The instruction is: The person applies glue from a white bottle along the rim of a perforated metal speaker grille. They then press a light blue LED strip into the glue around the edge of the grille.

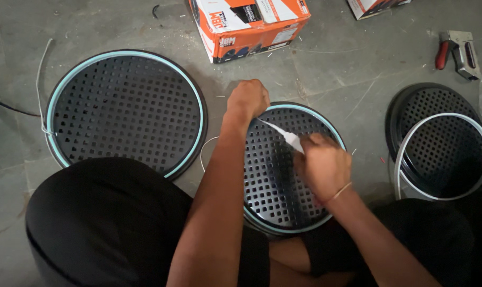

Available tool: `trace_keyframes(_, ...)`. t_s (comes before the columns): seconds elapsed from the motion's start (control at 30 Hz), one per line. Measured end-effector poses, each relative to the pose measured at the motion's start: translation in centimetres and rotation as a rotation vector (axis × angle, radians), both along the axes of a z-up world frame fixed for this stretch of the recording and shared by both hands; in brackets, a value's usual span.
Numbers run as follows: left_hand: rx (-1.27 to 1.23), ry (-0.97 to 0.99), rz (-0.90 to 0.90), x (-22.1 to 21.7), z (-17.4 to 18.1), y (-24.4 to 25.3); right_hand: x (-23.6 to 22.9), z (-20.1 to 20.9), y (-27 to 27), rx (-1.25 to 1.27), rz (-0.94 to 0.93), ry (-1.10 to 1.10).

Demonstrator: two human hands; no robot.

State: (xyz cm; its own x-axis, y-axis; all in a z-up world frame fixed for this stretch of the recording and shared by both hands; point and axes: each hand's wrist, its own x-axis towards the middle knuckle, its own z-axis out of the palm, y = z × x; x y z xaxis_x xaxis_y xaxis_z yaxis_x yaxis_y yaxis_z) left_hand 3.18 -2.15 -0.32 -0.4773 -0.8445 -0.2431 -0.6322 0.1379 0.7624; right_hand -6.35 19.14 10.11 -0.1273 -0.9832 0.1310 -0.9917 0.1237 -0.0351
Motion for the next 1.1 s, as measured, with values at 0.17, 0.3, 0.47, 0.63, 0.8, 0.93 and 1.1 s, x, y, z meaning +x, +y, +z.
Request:
trace_keyframes(0.17, 0.030, -0.004, -0.009, 0.2, 0.2, 0.0, -0.4, 0.5, -0.5, 0.023, -0.021, 0.043)
trace_keyframes(0.3, 0.033, 0.003, -0.015, 0.1, 0.3, 0.0, -0.3, 0.5, -0.2, 0.007, 0.039, 0.028)
trace_keyframes(0.47, 0.019, -0.017, 0.010, 0.2, 0.7, 0.1, -2.1, 0.0, -0.4, 0.013, -0.105, -0.004)
trace_keyframes(0.63, 0.011, -0.020, -0.003, 0.2, 0.4, 0.2, -7.6, -1.2, 1.0, 0.021, -0.262, -0.102)
trace_keyframes(0.8, -0.105, -0.009, 0.046, -0.2, -0.3, 0.2, -14.1, -3.9, 2.0, -0.229, -0.317, -0.666)
trace_keyframes(0.93, -0.087, -0.068, -0.023, -0.5, -0.4, -0.2, -17.5, -5.7, 0.4, -0.423, -0.299, -0.879)
trace_keyframes(1.1, -0.108, -0.040, -0.009, -0.3, -0.5, 0.3, -18.2, -7.0, -1.3, -0.483, -0.390, -0.957)
